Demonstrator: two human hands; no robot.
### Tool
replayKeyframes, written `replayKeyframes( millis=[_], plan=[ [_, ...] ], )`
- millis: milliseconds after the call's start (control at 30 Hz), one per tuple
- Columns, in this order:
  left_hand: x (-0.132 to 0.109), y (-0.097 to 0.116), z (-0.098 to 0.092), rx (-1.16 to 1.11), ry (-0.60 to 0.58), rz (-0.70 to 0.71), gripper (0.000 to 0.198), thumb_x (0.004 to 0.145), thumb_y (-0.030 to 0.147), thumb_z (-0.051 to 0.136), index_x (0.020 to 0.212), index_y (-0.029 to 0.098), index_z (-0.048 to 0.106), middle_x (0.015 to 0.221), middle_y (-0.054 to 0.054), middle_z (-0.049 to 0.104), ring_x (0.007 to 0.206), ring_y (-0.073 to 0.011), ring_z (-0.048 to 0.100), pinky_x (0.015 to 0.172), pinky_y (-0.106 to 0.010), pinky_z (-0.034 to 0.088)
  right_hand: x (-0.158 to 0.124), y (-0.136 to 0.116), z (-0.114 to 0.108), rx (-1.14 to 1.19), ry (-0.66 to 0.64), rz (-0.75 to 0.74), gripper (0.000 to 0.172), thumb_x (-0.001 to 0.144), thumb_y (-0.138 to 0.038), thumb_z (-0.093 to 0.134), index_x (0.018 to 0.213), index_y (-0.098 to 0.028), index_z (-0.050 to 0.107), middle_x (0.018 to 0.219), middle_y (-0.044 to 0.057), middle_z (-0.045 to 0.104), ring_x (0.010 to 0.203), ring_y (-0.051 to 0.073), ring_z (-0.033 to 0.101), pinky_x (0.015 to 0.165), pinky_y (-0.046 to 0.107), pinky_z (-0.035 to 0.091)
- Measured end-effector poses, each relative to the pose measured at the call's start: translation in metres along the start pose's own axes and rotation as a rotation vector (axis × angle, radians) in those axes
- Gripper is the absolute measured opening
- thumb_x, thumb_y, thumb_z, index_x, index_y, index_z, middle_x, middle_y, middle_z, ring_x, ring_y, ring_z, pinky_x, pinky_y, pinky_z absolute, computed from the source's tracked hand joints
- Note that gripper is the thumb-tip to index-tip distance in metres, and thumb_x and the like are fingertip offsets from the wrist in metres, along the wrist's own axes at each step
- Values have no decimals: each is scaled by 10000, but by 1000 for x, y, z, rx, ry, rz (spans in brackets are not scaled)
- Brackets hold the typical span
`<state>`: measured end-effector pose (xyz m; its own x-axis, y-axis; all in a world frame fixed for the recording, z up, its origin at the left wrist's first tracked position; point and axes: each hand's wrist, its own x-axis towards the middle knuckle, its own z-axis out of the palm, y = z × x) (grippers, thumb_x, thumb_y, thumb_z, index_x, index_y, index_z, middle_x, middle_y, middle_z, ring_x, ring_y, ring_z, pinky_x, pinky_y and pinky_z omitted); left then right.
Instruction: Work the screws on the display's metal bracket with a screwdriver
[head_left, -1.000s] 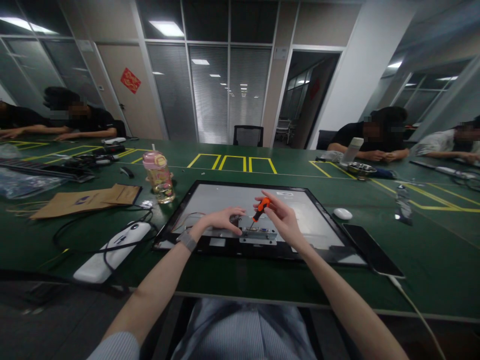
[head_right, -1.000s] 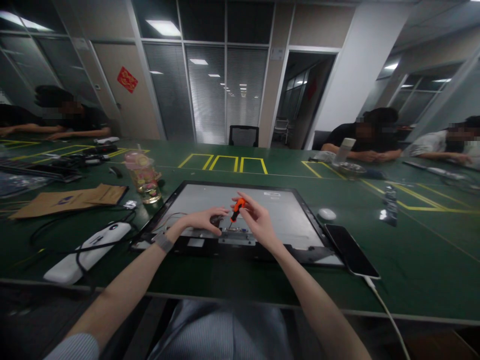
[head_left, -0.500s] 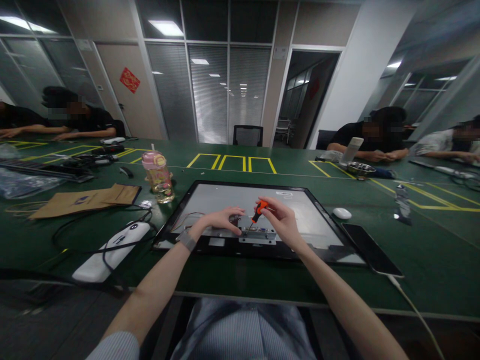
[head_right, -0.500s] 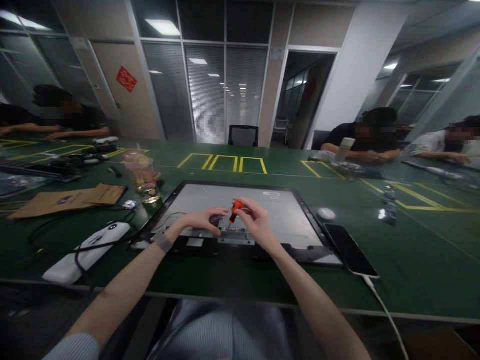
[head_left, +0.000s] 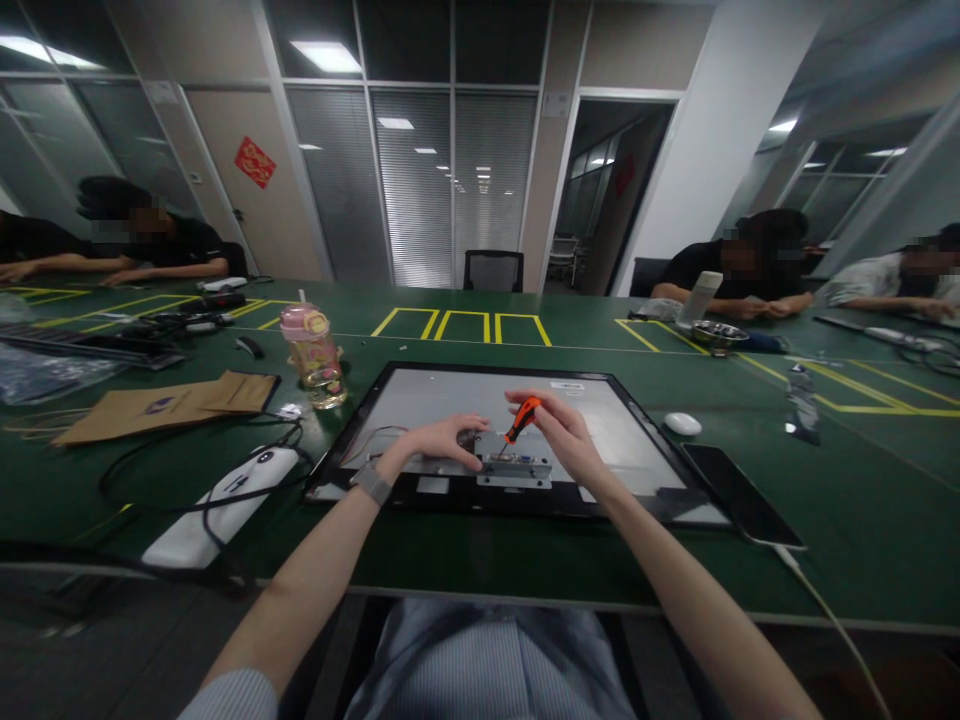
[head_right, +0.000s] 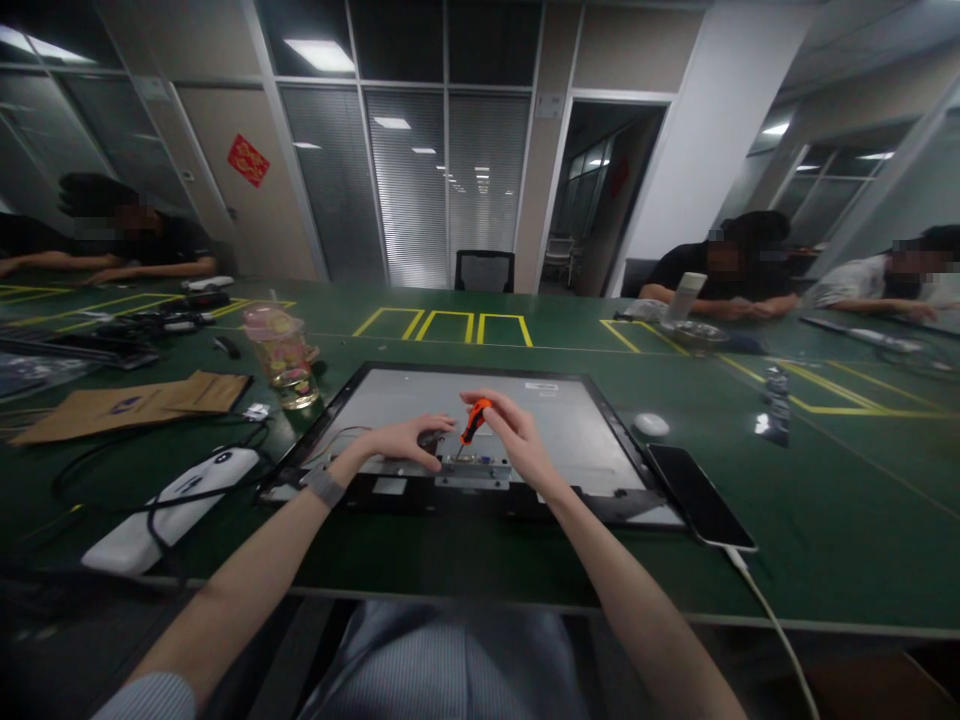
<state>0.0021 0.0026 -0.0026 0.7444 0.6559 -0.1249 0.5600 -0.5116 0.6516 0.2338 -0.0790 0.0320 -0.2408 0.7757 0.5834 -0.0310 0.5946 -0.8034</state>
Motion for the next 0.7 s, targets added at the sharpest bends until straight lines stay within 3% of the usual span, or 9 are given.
replayKeyframes(
  millis=[100,167,300,500,567,700],
  plan=[
    [0,0,-1,-9,-7,2,791,621,499,761,1326,286,472,1516,-20,315,1440,-276,145,1179,-445,122,0,2,0,-77,58,-27,204,854,-375,608,1001,-251,677,1028,58,598,996,206,589,833,359,523],
    [0,-1,-1,-15,-15,2,793,620,505,761,1325,291,470,1520,-17,308,1443,-274,131,1179,-450,118,-1,3,1,-76,78,-16,233,856,-369,607,1051,-253,662,966,45,604,912,186,609,800,343,530],
    [1,-4,1,-4,-10,-7,804,614,522,760,1325,286,469,1521,-25,304,1437,-284,153,1175,-455,129,-2,2,4,-10,18,-14,268,933,-343,490,1168,-260,587,973,46,639,952,184,614,919,392,474],
    [1,-4,1,2,0,13,788,620,515,758,1315,271,481,1517,-32,311,1438,-276,154,1177,-433,134,0,1,3,-70,45,-45,161,855,-350,612,967,-238,643,942,37,587,897,182,598,788,329,520],
    [1,-4,1,2,-5,7,796,617,518,759,1320,274,476,1519,-32,308,1440,-281,143,1178,-440,125,0,-2,1,-88,28,-40,185,877,-342,583,1026,-247,638,965,43,598,897,181,612,795,337,525],
    [0,-4,0,-1,-10,-3,809,609,527,764,1323,280,473,1524,-34,297,1439,-292,141,1175,-453,125,-2,-8,-1,-92,-65,-25,323,946,-322,468,1257,-265,530,1105,79,633,1043,204,611,945,416,476]
  ],
)
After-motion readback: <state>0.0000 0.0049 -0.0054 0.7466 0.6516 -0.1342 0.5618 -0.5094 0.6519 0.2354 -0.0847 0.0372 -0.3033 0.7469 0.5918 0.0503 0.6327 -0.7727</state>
